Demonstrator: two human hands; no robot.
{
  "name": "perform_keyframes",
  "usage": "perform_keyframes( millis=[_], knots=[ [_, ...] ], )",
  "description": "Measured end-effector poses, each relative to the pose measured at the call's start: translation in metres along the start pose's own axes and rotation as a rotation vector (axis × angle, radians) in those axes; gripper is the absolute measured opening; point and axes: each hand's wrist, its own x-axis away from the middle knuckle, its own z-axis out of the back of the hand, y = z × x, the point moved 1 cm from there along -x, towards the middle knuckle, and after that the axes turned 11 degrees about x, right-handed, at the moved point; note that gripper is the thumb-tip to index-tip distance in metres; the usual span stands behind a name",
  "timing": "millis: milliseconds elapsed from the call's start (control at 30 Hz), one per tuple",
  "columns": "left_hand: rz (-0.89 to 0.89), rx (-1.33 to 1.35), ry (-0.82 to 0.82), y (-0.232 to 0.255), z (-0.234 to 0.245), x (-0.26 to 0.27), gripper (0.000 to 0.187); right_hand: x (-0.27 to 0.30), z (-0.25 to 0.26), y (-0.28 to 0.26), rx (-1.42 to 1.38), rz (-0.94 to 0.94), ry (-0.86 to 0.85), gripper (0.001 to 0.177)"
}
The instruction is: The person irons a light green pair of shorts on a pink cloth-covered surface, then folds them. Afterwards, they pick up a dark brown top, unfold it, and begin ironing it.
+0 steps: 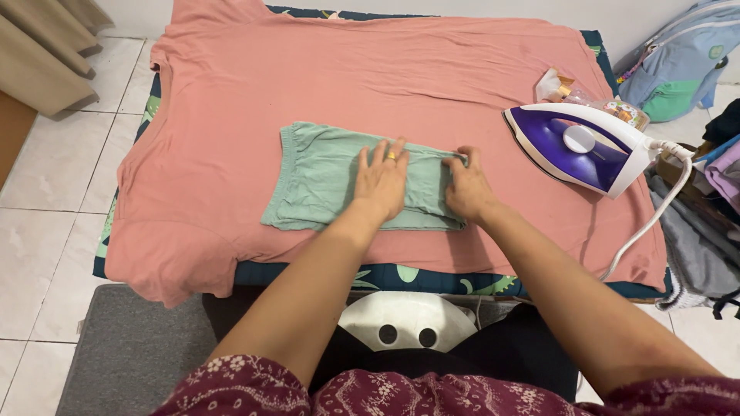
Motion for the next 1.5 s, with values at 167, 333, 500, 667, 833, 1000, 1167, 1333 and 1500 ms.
perform_keyframes(
  millis=[167, 333, 500, 667, 833, 1000, 1167, 1333, 1500],
  knots=[
    [0.006, -0.023, -0.110, -0.001, -0.005, 0.008, 0.070, 0.001, -0.007, 0.006, 0.013, -0.019, -0.034, 0.061],
    [0.025, -0.069, -0.183, 0.002, -0.003, 0.006, 0.076, -0.010, 0.003, 0.012, 0.006, -0.006, -0.081, 0.059],
    [-0.051, 0.051, -0.057, 0.016, -0.004, 0.013, 0.067, -0.027, 0.064, 0.043, -0.028, -0.012, 0.095, 0.041],
    [-0.078, 0.012, -0.124, 0.036, -0.008, 0.023, 0.075, -0.059, 0.135, 0.117, 0.130, 0.034, 0.380, 0.017],
    [-0.024, 0.042, -0.325, 0.047, -0.003, 0.033, 0.080, -0.078, 0.167, 0.229, 0.316, -0.067, 0.334, 0.022],
    [-0.009, -0.025, -0.454, 0.055, 0.006, 0.029, 0.091, -0.098, 0.153, 0.321, 0.525, -0.154, 0.143, 0.023],
    [-0.019, -0.087, -0.534, 0.060, 0.006, 0.022, 0.106, -0.123, 0.135, 0.369, 0.671, -0.129, -0.096, 0.030],
    [-0.020, -0.110, -0.589, 0.058, 0.003, 0.015, 0.114, -0.145, 0.111, 0.376, 0.697, -0.137, -0.283, 0.042],
    [-0.006, -0.073, -0.572, 0.057, -0.004, 0.009, 0.105, -0.157, 0.100, 0.372, 0.440, -0.266, -0.481, 0.057]
  ],
)
